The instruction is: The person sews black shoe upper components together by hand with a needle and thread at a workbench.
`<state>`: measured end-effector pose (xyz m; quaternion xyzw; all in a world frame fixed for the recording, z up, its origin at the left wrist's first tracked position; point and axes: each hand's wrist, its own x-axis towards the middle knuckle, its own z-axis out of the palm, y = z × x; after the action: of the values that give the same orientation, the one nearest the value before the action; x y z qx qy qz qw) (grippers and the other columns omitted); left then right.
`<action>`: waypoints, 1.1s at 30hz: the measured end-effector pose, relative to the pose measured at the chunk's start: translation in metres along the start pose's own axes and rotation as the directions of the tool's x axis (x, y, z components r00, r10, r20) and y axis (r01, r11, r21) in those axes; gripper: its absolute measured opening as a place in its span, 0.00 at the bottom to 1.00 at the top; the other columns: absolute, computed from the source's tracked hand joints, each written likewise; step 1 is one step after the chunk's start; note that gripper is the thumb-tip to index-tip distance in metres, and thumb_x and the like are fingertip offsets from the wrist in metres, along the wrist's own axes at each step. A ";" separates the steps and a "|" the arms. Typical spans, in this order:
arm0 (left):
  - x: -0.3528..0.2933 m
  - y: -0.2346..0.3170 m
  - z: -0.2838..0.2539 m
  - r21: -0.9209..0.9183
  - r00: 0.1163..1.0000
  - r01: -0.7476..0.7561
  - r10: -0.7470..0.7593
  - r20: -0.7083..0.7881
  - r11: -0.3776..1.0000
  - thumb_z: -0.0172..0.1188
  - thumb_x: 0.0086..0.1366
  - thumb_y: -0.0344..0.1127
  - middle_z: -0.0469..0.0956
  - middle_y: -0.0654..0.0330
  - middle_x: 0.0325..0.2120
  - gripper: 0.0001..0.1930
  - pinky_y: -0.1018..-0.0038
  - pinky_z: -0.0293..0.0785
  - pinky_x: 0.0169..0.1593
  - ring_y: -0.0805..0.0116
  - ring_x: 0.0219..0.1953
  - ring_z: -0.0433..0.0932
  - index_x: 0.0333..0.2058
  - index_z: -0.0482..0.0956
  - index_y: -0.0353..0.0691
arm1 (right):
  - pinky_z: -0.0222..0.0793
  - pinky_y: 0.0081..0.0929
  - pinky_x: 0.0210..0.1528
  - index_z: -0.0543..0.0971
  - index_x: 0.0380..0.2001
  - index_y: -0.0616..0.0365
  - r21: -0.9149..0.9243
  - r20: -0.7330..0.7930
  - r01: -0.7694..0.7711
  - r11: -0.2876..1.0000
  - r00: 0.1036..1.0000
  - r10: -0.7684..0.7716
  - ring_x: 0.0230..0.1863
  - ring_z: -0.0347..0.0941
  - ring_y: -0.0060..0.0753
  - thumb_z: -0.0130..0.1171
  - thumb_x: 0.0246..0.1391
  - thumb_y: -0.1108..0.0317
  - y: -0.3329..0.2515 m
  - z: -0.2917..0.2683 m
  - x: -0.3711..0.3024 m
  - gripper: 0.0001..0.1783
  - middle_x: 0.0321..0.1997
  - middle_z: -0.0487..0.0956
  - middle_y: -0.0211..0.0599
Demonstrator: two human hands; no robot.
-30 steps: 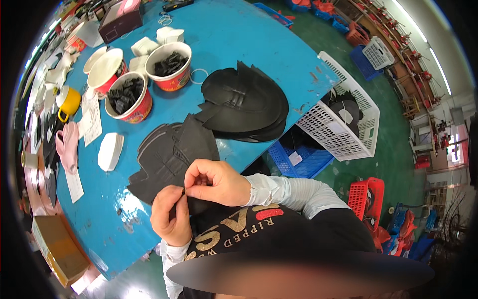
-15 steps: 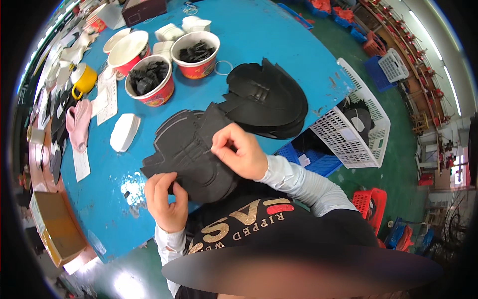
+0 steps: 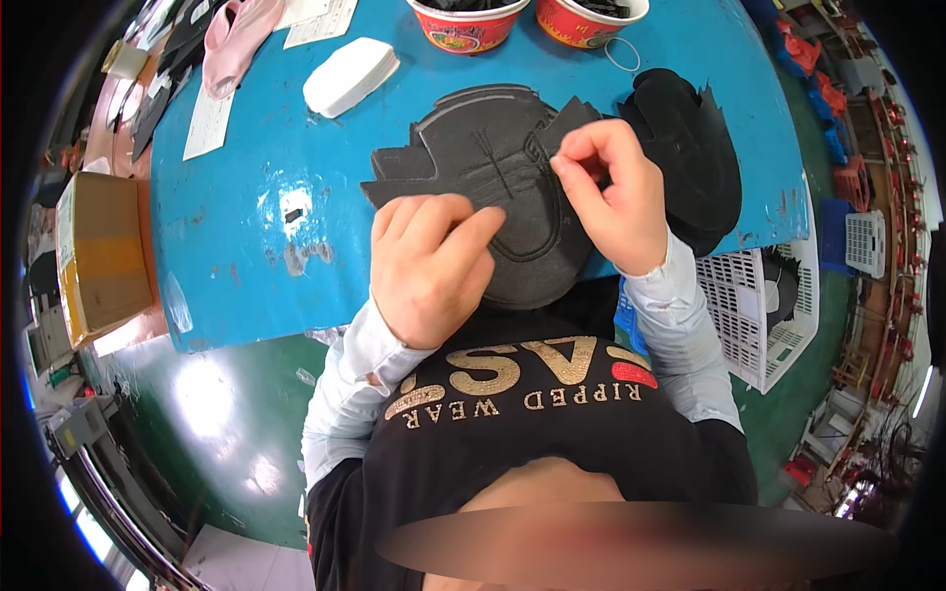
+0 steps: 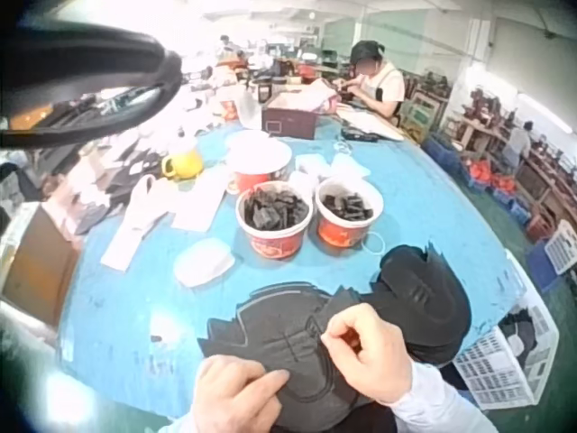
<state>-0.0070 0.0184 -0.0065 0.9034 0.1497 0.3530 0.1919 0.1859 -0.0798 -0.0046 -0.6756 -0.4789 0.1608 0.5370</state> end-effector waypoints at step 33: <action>0.001 0.000 0.005 0.039 0.982 0.057 -0.063 0.180 0.998 0.65 0.39 0.24 0.73 0.65 0.31 0.26 0.68 0.69 0.40 0.64 0.33 0.75 0.43 0.84 0.46 | 0.70 0.14 0.31 0.73 0.34 0.60 -0.042 0.172 -0.088 0.995 0.981 0.094 0.30 0.74 0.13 0.62 0.55 0.80 0.001 -0.002 0.004 0.08 0.33 0.80 0.28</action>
<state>-0.0028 0.0180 -0.0090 0.9299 0.1648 0.2607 0.2004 0.1899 -0.0772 -0.0036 -0.6894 -0.4950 0.2352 0.4737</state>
